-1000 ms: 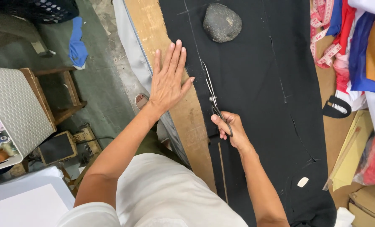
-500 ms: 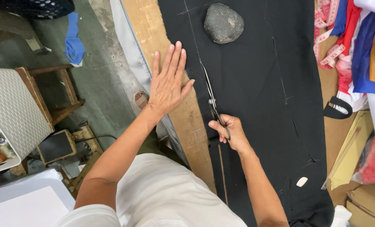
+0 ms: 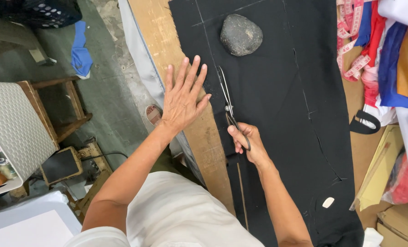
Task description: The person uses shears to cut a large piece of black fabric laid out on a wooden table. They follow chalk lines drawn on the material, using a stone to hold the fabric in place while cutting along the edges.
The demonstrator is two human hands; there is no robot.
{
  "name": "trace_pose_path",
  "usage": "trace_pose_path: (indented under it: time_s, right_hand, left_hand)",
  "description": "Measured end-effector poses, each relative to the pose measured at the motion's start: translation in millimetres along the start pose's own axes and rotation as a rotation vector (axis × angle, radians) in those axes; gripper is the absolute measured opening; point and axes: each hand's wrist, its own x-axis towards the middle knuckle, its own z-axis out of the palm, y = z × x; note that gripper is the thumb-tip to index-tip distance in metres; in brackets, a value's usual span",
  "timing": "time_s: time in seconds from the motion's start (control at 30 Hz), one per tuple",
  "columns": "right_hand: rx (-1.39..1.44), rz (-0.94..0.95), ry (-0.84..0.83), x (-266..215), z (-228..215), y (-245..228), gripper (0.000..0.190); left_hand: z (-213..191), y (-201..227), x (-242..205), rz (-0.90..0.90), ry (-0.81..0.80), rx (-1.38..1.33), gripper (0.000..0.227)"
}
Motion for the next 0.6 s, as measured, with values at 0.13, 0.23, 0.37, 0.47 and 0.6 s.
trace_pose_path:
  time_s: [0.13, 0.23, 0.37, 0.47, 0.6]
  right_hand:
    - [-0.026, -0.009, 0.006, 4.8, 4.8, -6.1, 0.049]
    - [-0.029, -0.015, 0.002, 5.1, 4.7, -8.1, 0.048]
    - [-0.037, -0.011, -0.002, 5.3, 4.9, -8.8, 0.047]
    - [-0.032, -0.003, -0.009, 4.4, 6.1, -7.2, 0.047]
    - [-0.046, 0.005, 0.000, 9.1, 2.3, -3.1, 0.047]
  left_hand:
    - [1.7, 0.1, 0.7, -0.007, 0.011, -0.002, 0.075]
    - [2.2, 0.2, 0.7, -0.014, 0.010, 0.010, 0.074]
    - [0.5, 0.5, 1.6, -0.020, 0.008, 0.006, 0.075]
    - [0.0, 0.4, 0.1, -0.025, 0.002, 0.006, 0.075]
    - [-1.0, 0.8, 1.6, -0.030, -0.006, 0.010, 0.074]
